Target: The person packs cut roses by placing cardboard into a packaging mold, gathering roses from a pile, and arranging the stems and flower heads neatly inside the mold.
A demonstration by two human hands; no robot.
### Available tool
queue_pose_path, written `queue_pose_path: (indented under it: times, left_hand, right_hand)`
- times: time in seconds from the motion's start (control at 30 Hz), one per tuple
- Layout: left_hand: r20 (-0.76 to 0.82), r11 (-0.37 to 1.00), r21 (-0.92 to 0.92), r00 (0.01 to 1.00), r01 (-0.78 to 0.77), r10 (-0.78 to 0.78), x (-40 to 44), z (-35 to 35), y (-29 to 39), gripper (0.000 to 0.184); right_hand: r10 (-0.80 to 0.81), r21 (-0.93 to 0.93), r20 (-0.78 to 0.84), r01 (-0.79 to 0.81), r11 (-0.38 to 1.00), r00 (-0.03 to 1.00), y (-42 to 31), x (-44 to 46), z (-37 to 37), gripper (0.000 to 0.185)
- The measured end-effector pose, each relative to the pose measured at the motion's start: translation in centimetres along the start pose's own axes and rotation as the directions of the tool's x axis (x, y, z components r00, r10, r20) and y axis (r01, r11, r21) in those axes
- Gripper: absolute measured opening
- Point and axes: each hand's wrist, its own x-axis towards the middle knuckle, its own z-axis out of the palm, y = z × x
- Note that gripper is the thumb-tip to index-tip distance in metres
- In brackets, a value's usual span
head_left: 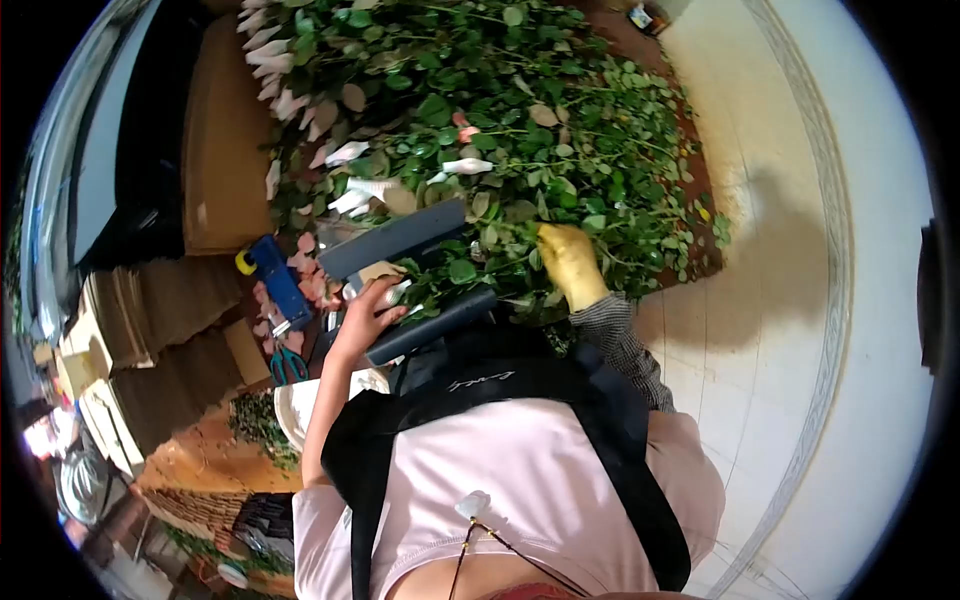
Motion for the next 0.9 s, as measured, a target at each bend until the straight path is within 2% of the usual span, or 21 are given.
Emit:
queue_pose_path:
  times: [0.03, 0.1, 0.17, 0.2, 0.23, 0.3, 0.33, 0.37, 0.43, 0.47, 0.5, 0.57, 0.63, 0.67, 0.7, 0.73, 0.77, 0.8, 0.83, 0.9]
  left_hand:
    - [0.013, 0.999, -0.028, 0.999, -0.035, 0.035, -0.1, 0.1, -1.1, 0.057]
    - [0.05, 0.994, -0.106, 0.999, -0.014, 0.02, -0.6, -0.5, 0.4, 0.062]
    - [0.082, 0.995, -0.099, 0.997, -0.002, 0.01, -0.9, -1.1, 1.1, 0.065]
    - [0.095, 0.999, 0.051, 0.995, -0.011, 0.006, -1.0, -1.3, 0.5, 0.064]
    - [0.085, 0.998, 0.05, 0.996, -0.038, 0.034, -0.9, -1.3, 0.4, 0.059]
    - [0.084, 0.99, 0.144, 0.996, 0.016, -0.028, -0.6, -1.6, 0.3, 0.053]
    - [0.046, 1.0, 0.016, 0.999, 0.016, -0.016, -0.3, -1.7, 0.4, 0.049]
    - [0.048, 0.982, -0.151, 0.993, 0.114, -0.108, 0.4, -2.1, 1.5, 0.045]
    - [0.041, 0.875, -0.456, 0.985, 0.165, -0.165, 1.4, -2.2, -1.5, 0.043]
    - [0.064, 0.869, -0.464, 0.985, 0.169, -0.157, 2.0, -2.4, -2.5, 0.041]
    - [0.124, 0.85, -0.461, 0.967, 0.256, -0.224, 2.4, -3.3, -1.5, 0.042]
    - [0.098, 0.901, -0.32, 0.956, 0.294, -0.277, 2.8, -3.5, 0.5, 0.046]
    - [0.066, 0.955, -0.243, 0.985, 0.168, -0.157, 2.4, -2.9, 0.8, 0.05]
    - [0.058, 0.988, -0.1, 0.992, 0.116, -0.111, 2.2, -2.5, -0.9, 0.05]
    - [0.036, 0.988, -0.07, 0.99, 0.14, -0.138, 1.8, -2.2, -0.9, 0.048]
    - [-0.025, 0.989, 0.092, 0.993, -0.114, 0.117, 1.7, -1.9, -1.4, 0.042]
    - [-0.02, 0.955, 0.28, 0.994, -0.099, 0.109, 1.4, -1.8, 0.1, 0.038]
    - [-0.022, 0.87, 0.46, 0.978, -0.176, 0.209, 1.3, -1.5, 1.1, 0.037]
    - [-0.007, 0.761, 0.619, 0.968, -0.194, 0.253, 1.1, -1.3, 1.7, 0.039]
    - [-0.002, 0.709, 0.682, 0.969, -0.18, 0.249, 1.1, -0.9, 1.8, 0.045]
  right_hand:
    - [0.076, -0.056, -0.027, -0.077, 0.995, 0.997, -0.1, 0.3, -0.6, 0.033]
    - [0.138, -0.038, -0.231, -0.151, 0.988, 0.963, -1.6, 0.9, -3.4, 0.04]
    - [-0.132, 0.005, -0.444, 0.15, 0.989, 0.886, -1.9, 1.8, -6.9, 0.043]
    - [-0.132, 0.046, -0.363, 0.159, 0.986, 0.922, -2.1, 1.5, -8.6, 0.047]
    - [-0.171, 0.046, -0.288, 0.192, 0.98, 0.942, -4.0, 1.5, -10.8, 0.051]
    - [-0.291, -0.004, -0.129, 0.293, 0.956, 0.948, -4.7, 1.5, -12.1, 0.048]
    - [-0.314, -0.12, -0.035, 0.308, 0.944, 0.949, -4.1, 1.2, -11.1, 0.045]
    - [-0.3, -0.125, 0.002, 0.298, 0.946, 0.954, -3.7, 0.7, -9.4, 0.037]
    - [-0.222, -0.373, 0.186, 0.278, 0.885, 0.957, -3.8, -0.3, -6.4, 0.025]
    - [-0.204, -0.448, 0.221, 0.285, 0.847, 0.954, -2.9, -1.0, -4.2, 0.018]
    - [-0.18, -0.505, 0.27, 0.299, 0.81, 0.946, -1.7, -1.3, -2.1, 0.017]
    - [-0.176, -0.497, 0.243, 0.278, 0.822, 0.954, -1.8, -1.8, -0.9, 0.013]
    - [-0.162, -0.463, 0.174, 0.226, 0.857, 0.971, -1.7, -2.1, -0.3, 0.012]
    - [-0.09, -0.423, 0.156, 0.149, 0.894, 0.984, -0.7, -2.1, 0.8, 0.011]
    - [-0.009, -0.385, 0.136, 0.061, 0.921, 0.991, 0.0, -2.4, 1.5, 0.01]
    - [-0.032, -0.495, 0.081, 0.068, 0.866, 0.996, -0.7, -2.4, 2.2, 0.01]
    - [-0.099, -0.493, 0.083, 0.127, 0.86, 0.992, -2.6, -1.9, 0.2, 0.017]
    - [-0.234, -0.42, -0.096, 0.174, 0.891, 0.967, -2.4, -2.0, 0.6, 0.026]
    - [-0.155, -0.353, 0.067, 0.169, 0.92, 0.986, -4.2, -1.3, -1.7, 0.04]
    - [-0.262, -0.085, -0.051, 0.257, 0.963, 0.964, -5.4, -1.2, -2.8, 0.046]
